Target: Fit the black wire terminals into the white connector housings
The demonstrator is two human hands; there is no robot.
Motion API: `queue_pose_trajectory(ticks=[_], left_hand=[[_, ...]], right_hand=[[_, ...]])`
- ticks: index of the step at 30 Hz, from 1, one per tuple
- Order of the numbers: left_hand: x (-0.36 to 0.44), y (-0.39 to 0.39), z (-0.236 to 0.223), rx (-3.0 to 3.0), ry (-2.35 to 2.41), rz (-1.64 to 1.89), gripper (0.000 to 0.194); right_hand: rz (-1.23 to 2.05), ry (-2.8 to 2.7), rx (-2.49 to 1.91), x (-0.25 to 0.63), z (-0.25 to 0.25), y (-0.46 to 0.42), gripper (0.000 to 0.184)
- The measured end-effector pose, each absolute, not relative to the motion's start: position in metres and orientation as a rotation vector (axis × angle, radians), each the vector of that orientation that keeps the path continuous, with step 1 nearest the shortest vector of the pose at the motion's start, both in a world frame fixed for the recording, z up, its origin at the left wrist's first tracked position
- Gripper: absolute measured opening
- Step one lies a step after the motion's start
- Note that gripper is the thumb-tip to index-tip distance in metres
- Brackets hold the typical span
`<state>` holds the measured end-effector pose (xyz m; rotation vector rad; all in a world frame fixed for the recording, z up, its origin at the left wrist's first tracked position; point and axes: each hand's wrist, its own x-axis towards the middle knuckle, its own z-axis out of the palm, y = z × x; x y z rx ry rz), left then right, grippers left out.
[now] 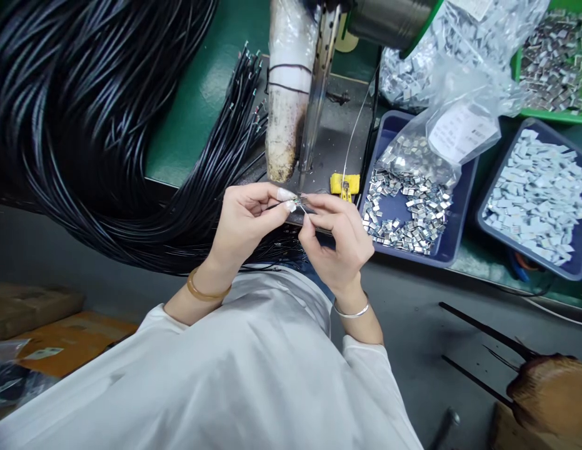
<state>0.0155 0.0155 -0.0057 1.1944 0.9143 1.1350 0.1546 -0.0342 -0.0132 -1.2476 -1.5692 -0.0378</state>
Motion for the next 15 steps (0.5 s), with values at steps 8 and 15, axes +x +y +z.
queue_pose_trajectory(ticks=[8,15], left_hand=[[0.0161,0.0142,-0.0047,1.204,0.943,1.118,0.007],[0.0155,0.0155,-0.0004,1.211,0.929,1.144,0.007]], right_hand=[[-0.028,-1.557,-1.293,0.1543,-0.0115,-0.0333,0.017],[0.014,-1.564,-1.287,0.1544,-0.0083,-0.0339,0.016]])
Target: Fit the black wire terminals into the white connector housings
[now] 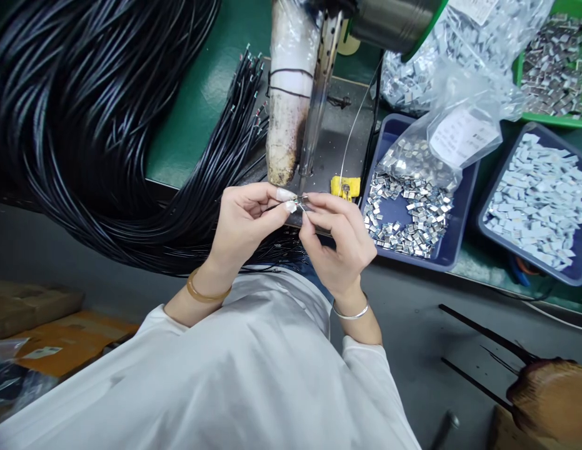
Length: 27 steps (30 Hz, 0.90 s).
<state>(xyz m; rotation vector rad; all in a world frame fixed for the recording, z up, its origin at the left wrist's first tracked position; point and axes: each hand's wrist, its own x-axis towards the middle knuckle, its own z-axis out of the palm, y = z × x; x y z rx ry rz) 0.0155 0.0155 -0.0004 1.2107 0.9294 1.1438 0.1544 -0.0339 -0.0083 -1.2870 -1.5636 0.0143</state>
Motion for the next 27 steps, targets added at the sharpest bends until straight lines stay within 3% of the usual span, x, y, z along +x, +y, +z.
queue_pose_trajectory(ticks=[27], left_hand=[[0.0178,0.0117,-0.0044,1.166,0.917,1.101,0.008]], right_hand=[[0.049,-1.505,-1.284,0.1538,-0.0088,-0.0371,0.017]])
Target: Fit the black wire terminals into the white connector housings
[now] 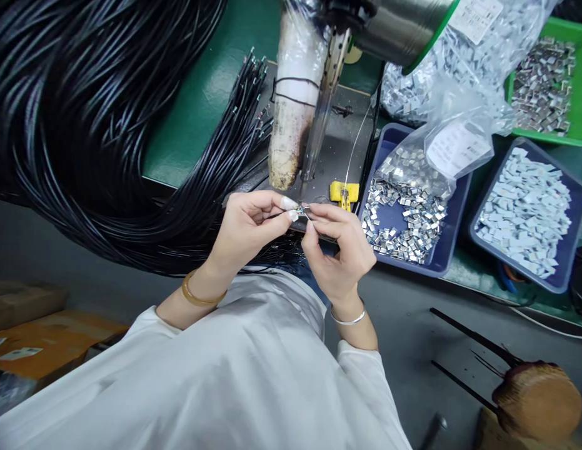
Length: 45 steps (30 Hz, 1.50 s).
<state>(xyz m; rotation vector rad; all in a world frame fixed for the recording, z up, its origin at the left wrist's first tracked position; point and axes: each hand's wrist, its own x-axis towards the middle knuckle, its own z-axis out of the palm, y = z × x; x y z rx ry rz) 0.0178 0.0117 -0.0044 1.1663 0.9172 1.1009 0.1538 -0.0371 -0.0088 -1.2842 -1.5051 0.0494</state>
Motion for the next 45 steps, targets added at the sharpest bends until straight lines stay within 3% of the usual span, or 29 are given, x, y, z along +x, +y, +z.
queue_pose_trajectory(ticks=[10,21,34,45], left_hand=[[0.016,0.011,-0.003,1.192,0.938,1.106,0.001],[0.013,0.014,0.000,1.471,0.912,1.250,0.013],[0.013,0.011,-0.002,1.154,0.927,1.058,0.003],[0.016,0.013,-0.001,1.134,0.933,1.124,0.008]], right_hand=[[-0.051,-1.581,-1.309,0.156,-0.013,-0.036,0.017],[-0.100,-1.591,-1.267,0.154,-0.012,-0.031,0.022],[-0.150,-1.614,-1.270,0.155,-0.014,-0.036,0.019],[0.031,-1.599,-1.331,0.154,-0.005,-0.033,0.013]])
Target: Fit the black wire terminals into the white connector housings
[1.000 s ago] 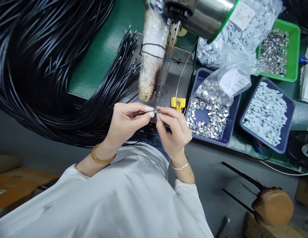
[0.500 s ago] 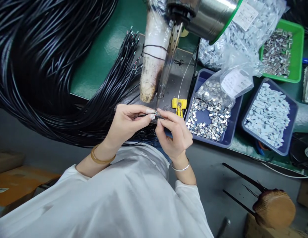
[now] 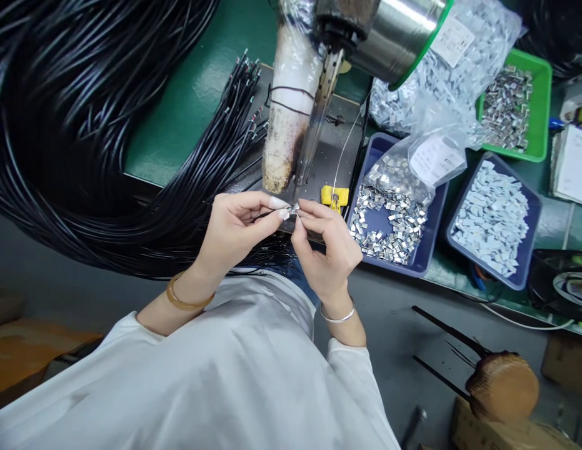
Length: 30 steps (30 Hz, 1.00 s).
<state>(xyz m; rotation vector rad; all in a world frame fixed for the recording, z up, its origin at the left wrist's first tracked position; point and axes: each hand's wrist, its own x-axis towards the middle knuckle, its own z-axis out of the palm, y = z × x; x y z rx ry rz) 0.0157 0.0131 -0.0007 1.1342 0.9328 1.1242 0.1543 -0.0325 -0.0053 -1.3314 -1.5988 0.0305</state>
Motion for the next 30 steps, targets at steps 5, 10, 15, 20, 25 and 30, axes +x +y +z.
queue_pose_trajectory(ticks=[5,10,15,20,25,30], left_hand=[[0.0148,0.0120,0.0007,1.191,0.941,1.138,0.006],[0.0120,0.0115,-0.0025,1.244,0.943,1.112,0.007],[0.0122,0.0116,-0.0038,1.232,0.941,1.094,0.008],[0.0147,0.0114,-0.0027,1.213,0.937,1.096,0.006],[0.0151,0.0117,0.0002,1.247,0.930,1.111,0.004],[0.0145,0.0116,0.0018,1.265,0.931,1.121,0.005]], right_hand=[[0.013,-1.594,-1.289,0.1542,-0.0043,-0.0332,0.016],[-0.061,-1.643,-1.283,0.1542,-0.0082,-0.0358,0.020],[-0.074,-1.655,-1.269,0.1566,-0.0091,-0.0346,0.020],[-0.071,-1.651,-1.277,0.1573,-0.0078,-0.0326,0.020],[-0.069,-1.636,-1.275,0.1561,-0.0055,-0.0322,0.020],[-0.070,-1.623,-1.277,0.1554,-0.0041,-0.0323,0.020]])
